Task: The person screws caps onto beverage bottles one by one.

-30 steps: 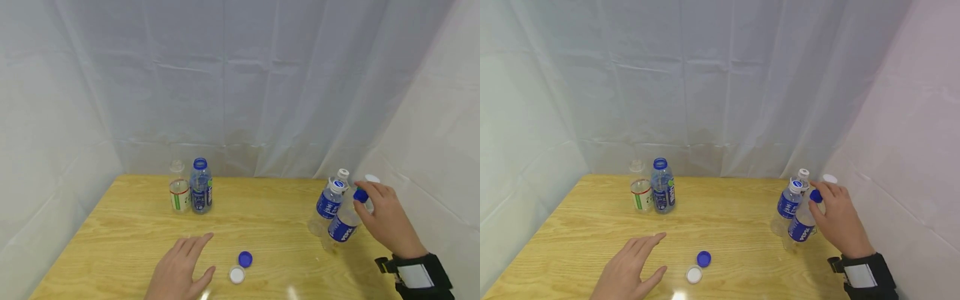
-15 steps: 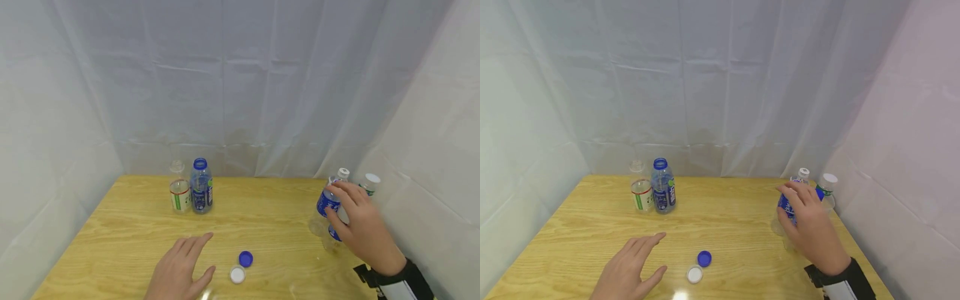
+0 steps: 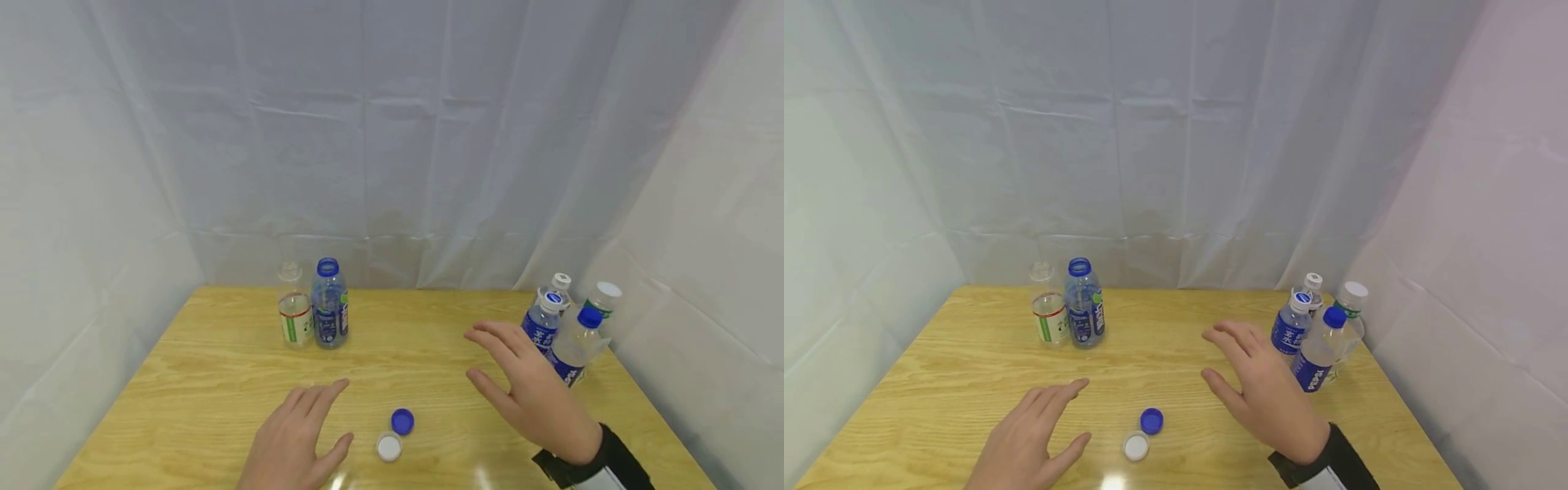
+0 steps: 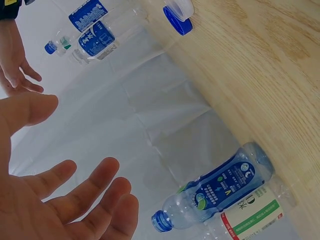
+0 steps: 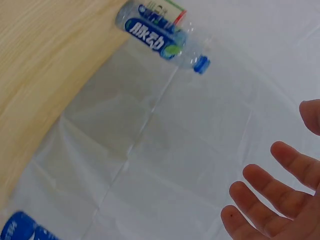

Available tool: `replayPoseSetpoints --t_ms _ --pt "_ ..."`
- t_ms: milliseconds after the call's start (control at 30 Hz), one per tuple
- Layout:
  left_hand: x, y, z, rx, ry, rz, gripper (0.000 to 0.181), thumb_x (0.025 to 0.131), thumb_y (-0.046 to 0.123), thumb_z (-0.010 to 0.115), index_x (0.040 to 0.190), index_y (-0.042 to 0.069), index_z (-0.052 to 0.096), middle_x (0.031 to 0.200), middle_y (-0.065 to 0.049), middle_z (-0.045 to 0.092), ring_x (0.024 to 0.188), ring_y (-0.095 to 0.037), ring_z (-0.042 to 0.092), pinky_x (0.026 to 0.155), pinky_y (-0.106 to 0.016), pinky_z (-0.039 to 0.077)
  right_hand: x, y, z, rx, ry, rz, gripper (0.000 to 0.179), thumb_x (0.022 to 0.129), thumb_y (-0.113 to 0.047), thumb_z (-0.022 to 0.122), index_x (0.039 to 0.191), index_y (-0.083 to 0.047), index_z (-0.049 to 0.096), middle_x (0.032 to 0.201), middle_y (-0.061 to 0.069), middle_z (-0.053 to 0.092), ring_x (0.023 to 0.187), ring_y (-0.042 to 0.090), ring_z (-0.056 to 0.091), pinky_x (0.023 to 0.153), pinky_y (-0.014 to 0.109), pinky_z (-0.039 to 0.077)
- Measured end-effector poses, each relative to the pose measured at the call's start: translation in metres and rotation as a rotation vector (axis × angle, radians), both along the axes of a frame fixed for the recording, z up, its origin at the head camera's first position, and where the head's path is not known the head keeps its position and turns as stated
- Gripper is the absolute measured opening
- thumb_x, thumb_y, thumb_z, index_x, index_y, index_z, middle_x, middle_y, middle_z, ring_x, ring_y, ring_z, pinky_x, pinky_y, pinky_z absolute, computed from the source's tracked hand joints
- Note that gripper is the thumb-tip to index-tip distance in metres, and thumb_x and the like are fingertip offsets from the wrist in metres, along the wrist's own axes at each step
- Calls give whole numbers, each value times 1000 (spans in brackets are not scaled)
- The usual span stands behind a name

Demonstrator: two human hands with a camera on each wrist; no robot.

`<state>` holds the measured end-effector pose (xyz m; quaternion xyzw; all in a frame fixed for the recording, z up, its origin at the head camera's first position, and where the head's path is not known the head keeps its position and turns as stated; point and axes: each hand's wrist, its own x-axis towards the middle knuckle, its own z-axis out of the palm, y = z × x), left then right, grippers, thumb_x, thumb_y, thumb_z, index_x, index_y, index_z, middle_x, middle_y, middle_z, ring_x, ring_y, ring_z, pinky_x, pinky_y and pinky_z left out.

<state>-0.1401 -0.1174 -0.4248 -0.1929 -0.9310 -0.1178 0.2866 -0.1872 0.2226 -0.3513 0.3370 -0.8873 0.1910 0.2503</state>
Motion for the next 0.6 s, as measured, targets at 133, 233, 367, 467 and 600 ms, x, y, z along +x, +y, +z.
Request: replayPoseSetpoints --t_ms 133,233,367,467,600 --pt "0 0 -1 1 -12 0 73 73 48 85 136 21 61 108 8 69 97 -10 61 78 -28 57 2 -11 -9 -1 -38 22 51 96 -28 69 144 -22 52 145 1 52 135 20 48 105 43 49" --pt "0 0 -2 4 -14 -4 73 73 48 85 136 21 61 109 7 69 97 -10 61 78 -28 57 3 -18 -16 12 -52 33 51 96 -30 70 143 -24 52 144 -2 53 133 18 50 103 42 51" --pt "0 0 -2 9 -27 2 73 73 47 85 136 21 61 110 7 69 98 -11 62 79 -29 57 5 -28 -25 29 -85 57 50 96 -34 68 143 -28 52 143 -7 53 132 14 51 101 40 53" --pt "-1 0 0 24 -47 18 72 74 45 85 136 20 60 110 6 69 100 -13 63 82 -32 57 7 -35 -32 35 -121 89 48 98 -36 66 143 -31 50 143 -10 52 131 11 50 100 38 53" --pt "-4 -3 4 69 -60 39 69 76 40 85 136 19 60 114 2 69 103 -18 63 83 -38 56 9 -40 -40 38 -160 120 48 98 -35 66 143 -32 49 144 -11 51 131 11 50 98 38 54"
